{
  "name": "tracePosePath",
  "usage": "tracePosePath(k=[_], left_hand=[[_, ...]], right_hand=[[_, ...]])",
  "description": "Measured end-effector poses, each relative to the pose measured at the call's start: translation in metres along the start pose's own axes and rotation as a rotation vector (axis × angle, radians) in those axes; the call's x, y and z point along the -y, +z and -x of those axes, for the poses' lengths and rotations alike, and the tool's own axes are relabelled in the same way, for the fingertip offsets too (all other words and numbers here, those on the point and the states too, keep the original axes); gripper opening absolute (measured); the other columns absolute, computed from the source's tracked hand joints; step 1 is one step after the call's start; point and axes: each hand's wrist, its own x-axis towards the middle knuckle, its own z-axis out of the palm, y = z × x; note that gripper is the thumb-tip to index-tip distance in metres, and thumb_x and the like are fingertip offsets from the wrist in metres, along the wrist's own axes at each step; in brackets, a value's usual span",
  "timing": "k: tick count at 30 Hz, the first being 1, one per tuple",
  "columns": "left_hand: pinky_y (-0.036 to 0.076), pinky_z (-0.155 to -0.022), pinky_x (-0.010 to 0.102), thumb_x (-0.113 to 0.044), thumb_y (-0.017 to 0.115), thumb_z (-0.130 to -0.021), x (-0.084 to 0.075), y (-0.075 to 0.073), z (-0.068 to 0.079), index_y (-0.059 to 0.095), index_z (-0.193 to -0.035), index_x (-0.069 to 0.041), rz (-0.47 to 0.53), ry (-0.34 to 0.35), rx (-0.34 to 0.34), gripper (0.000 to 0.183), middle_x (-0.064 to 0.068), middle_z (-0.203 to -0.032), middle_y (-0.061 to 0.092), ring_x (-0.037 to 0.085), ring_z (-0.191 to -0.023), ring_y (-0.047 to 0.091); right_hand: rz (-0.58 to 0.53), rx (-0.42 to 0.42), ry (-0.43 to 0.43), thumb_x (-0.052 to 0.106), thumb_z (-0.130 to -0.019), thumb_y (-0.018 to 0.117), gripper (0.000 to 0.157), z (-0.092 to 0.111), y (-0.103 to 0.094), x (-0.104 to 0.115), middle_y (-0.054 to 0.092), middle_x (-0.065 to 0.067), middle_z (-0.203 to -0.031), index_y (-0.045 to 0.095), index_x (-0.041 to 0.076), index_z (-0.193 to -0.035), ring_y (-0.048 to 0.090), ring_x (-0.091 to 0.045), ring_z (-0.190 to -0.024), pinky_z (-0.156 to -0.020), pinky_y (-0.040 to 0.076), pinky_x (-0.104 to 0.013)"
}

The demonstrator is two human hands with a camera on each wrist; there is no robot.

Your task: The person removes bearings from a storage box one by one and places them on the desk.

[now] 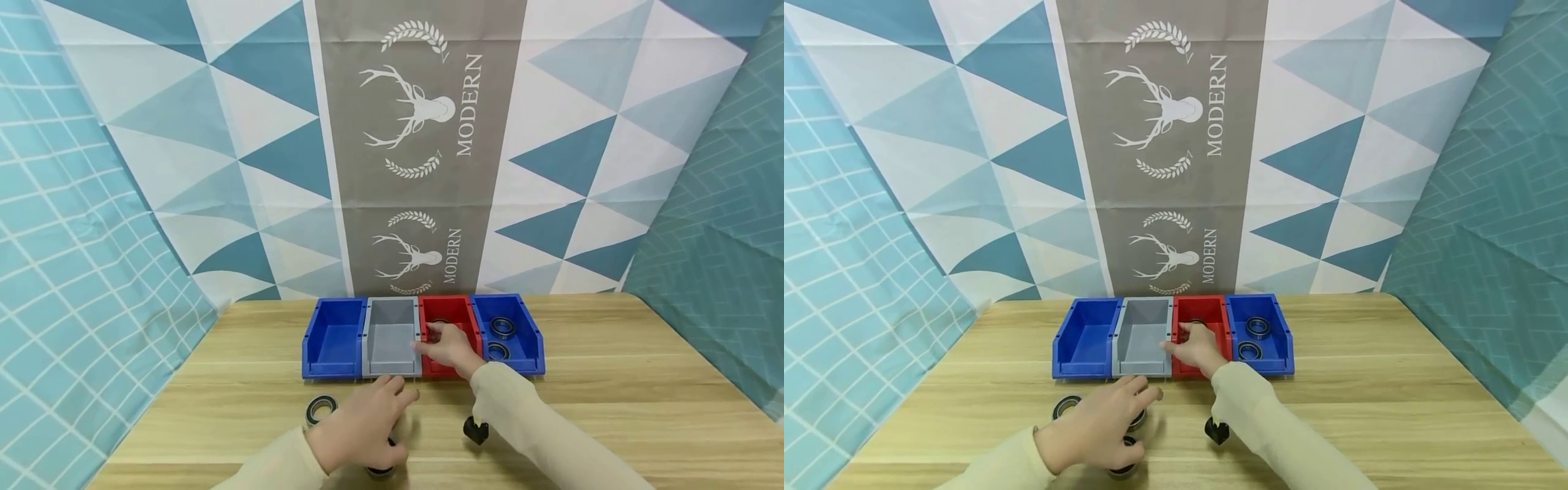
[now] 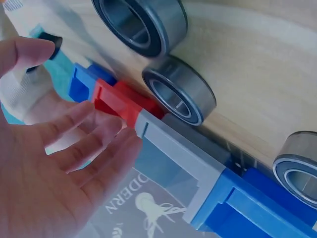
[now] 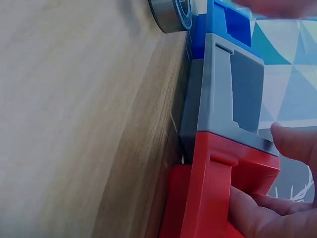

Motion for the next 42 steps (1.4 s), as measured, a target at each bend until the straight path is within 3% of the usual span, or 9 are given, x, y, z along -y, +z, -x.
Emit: tracePosePath(k=[8,17,21,30,42], left_hand=[[0.057,-0.080,0.033,-0.041,0.069,-0.075,0.013,-0.001,-0.018,0.055,-0.125,-0.010,0.086,-0.022,-0.103,0.060,0.004,-0.115,0.063,0.017,-0.102,0.061],[0.057,-0.081,0.040,-0.040,0.063,-0.080,0.023,-0.003,-0.040,0.049,-0.131,-0.009,0.213,-0.156,-0.175,0.062,0.011,-0.122,0.060,0.022,-0.102,0.062],[0.055,-0.089,0.044,-0.039,0.062,-0.083,0.027,-0.003,-0.052,0.046,-0.134,-0.006,0.288,-0.203,-0.194,0.063,0.014,-0.129,0.056,0.026,-0.111,0.060],[0.052,-0.093,0.050,-0.041,0.060,-0.085,0.031,-0.008,-0.083,0.040,-0.137,0.000,0.427,-0.363,-0.147,0.069,0.022,-0.134,0.051,0.034,-0.116,0.057],[0.043,-0.103,0.056,-0.039,0.057,-0.088,0.042,-0.015,-0.112,0.021,-0.148,0.008,0.649,-0.584,-0.121,0.085,0.026,-0.150,0.037,0.041,-0.132,0.046]], right_hand=[[-0.096,-0.037,-0.068,0.024,-0.081,0.077,0.061,0.004,-0.002,-0.002,0.064,-0.019,-0.125,0.055,0.002,-0.133,0.063,-0.032,-0.114,-0.091,0.055,-0.040],[0.087,-0.064,-0.182,0.018,-0.080,0.077,0.051,0.005,-0.014,-0.002,0.066,-0.016,-0.124,0.062,0.003,-0.125,0.064,-0.030,-0.113,-0.096,0.052,-0.043],[0.138,-0.050,-0.203,0.017,-0.080,0.077,0.049,0.005,-0.019,-0.002,0.067,-0.015,-0.123,0.062,0.004,-0.125,0.064,-0.030,-0.112,-0.097,0.052,-0.043],[0.301,-0.030,-0.252,0.014,-0.079,0.078,0.048,0.006,-0.023,-0.003,0.067,-0.017,-0.119,0.063,0.000,-0.122,0.064,-0.032,-0.108,-0.092,0.053,-0.045],[0.361,-0.009,-0.280,0.010,-0.078,0.078,0.044,0.003,-0.034,0.002,0.070,-0.020,-0.111,0.064,-0.005,-0.117,0.066,-0.033,-0.102,-0.089,0.055,-0.043]])
